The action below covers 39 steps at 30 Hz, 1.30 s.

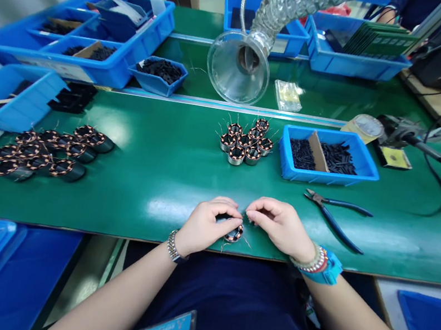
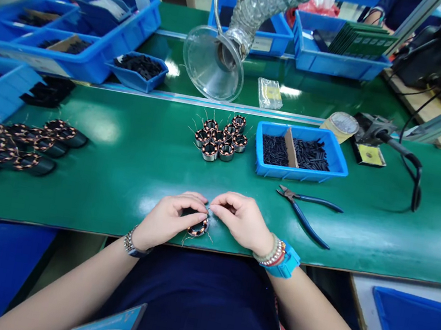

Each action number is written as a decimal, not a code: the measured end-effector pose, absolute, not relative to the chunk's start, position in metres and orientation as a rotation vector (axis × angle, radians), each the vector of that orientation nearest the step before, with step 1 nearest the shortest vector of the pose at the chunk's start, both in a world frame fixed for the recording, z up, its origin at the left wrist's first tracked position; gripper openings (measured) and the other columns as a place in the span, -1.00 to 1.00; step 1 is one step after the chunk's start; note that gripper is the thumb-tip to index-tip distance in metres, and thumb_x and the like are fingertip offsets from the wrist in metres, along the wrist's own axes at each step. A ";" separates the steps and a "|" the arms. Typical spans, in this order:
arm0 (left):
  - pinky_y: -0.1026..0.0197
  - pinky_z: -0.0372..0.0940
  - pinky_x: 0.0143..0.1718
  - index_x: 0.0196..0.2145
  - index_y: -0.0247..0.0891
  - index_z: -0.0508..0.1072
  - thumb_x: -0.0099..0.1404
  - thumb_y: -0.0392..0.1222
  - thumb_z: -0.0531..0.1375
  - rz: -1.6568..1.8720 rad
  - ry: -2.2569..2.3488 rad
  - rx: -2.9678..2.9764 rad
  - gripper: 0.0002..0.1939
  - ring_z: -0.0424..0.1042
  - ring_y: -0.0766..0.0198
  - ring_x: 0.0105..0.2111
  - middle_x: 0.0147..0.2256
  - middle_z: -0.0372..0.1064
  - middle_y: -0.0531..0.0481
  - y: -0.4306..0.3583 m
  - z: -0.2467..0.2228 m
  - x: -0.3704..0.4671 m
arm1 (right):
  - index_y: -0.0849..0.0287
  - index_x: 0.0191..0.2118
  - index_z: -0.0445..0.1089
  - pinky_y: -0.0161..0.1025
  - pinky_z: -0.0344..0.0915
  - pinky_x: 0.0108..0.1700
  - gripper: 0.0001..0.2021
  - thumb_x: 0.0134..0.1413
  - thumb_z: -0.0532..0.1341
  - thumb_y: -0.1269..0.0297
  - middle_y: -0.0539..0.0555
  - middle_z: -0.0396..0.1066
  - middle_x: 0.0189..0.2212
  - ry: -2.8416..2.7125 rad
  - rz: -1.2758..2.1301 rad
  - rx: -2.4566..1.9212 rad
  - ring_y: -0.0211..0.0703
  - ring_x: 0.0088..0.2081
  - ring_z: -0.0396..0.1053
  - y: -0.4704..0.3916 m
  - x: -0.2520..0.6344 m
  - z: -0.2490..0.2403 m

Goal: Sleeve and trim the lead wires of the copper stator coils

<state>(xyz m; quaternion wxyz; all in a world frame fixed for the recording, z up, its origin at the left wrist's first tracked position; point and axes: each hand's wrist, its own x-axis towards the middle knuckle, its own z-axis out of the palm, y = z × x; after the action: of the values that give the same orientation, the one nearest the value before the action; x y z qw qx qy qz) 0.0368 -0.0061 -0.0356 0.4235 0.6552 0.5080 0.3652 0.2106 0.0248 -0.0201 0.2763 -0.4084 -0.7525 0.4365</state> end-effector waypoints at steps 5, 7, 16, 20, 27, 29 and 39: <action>0.18 0.25 -0.13 -0.48 -0.27 0.49 0.06 -0.31 0.19 0.916 1.268 1.625 -0.94 0.37 0.21 -0.21 -0.39 0.45 -0.06 -0.006 -0.034 0.037 | 0.22 -0.46 0.34 -0.35 0.19 -0.36 -0.87 0.03 0.11 0.34 0.00 0.35 -0.51 -2.154 1.029 -1.031 -0.32 -0.44 0.26 0.027 0.209 -0.016; 0.18 0.25 -0.14 -0.48 -0.26 0.49 0.06 -0.31 0.19 0.916 1.263 1.619 -0.93 0.37 0.21 -0.21 -0.40 0.45 -0.05 -0.006 -0.034 0.037 | 0.22 -0.46 0.35 -0.34 0.20 -0.36 -0.87 0.03 0.11 0.35 0.01 0.35 -0.51 -2.179 0.995 -1.008 -0.32 -0.44 0.26 0.028 0.207 -0.014; 0.18 0.25 -0.13 -0.49 -0.25 0.49 0.08 -0.32 0.18 0.920 1.249 1.616 -0.92 0.37 0.22 -0.20 -0.40 0.46 -0.03 -0.006 -0.035 0.037 | 0.19 -0.40 0.40 -0.35 0.24 -0.34 -0.89 0.00 0.14 0.33 0.00 0.41 -0.46 -2.098 1.212 -1.012 -0.31 -0.42 0.32 0.033 0.209 -0.016; 0.19 0.25 -0.13 -0.49 -0.25 0.49 0.07 -0.32 0.19 0.910 1.263 1.613 -0.93 0.36 0.22 -0.20 -0.40 0.46 -0.03 -0.007 -0.035 0.037 | 0.20 -0.48 0.38 -0.38 0.20 -0.42 -0.89 -0.02 0.15 0.33 -0.04 0.37 -0.57 -2.052 1.208 -1.110 -0.35 -0.51 0.27 0.031 0.207 -0.020; 0.19 0.25 -0.13 -0.46 -0.26 0.50 0.08 -0.31 0.18 0.906 1.265 1.607 -0.92 0.37 0.21 -0.20 -0.38 0.45 -0.05 -0.007 -0.035 0.037 | 0.23 -0.51 0.36 -0.39 0.17 -0.46 -0.87 -0.05 0.18 0.29 -0.02 0.35 -0.57 -2.046 1.162 -1.131 -0.35 -0.52 0.23 0.029 0.205 -0.026; 0.20 0.25 -0.14 -0.46 -0.26 0.50 0.07 -0.30 0.19 0.906 1.272 1.609 -0.92 0.38 0.21 -0.20 -0.39 0.45 -0.05 -0.007 -0.035 0.037 | 0.23 -0.51 0.36 -0.39 0.17 -0.47 -0.85 -0.05 0.18 0.27 -0.02 0.35 -0.58 -2.045 1.163 -1.128 -0.35 -0.53 0.23 0.028 0.205 -0.027; 0.21 0.26 -0.14 -0.46 -0.30 0.49 0.09 -0.28 0.19 0.906 1.260 1.629 -0.92 0.37 0.22 -0.20 -0.36 0.45 -0.08 -0.006 -0.037 0.037 | 0.22 -0.35 0.38 -0.38 0.24 -0.38 -0.86 -0.04 0.19 0.27 0.00 0.40 -0.46 -2.005 1.333 -1.011 -0.33 -0.43 0.31 0.028 0.208 -0.028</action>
<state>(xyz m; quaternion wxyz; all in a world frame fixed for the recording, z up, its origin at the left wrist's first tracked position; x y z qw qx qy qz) 0.0365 -0.0061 -0.0367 0.4315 0.6532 0.5052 0.3632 0.2081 0.0280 -0.0285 0.2622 -0.3736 -0.7409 0.4928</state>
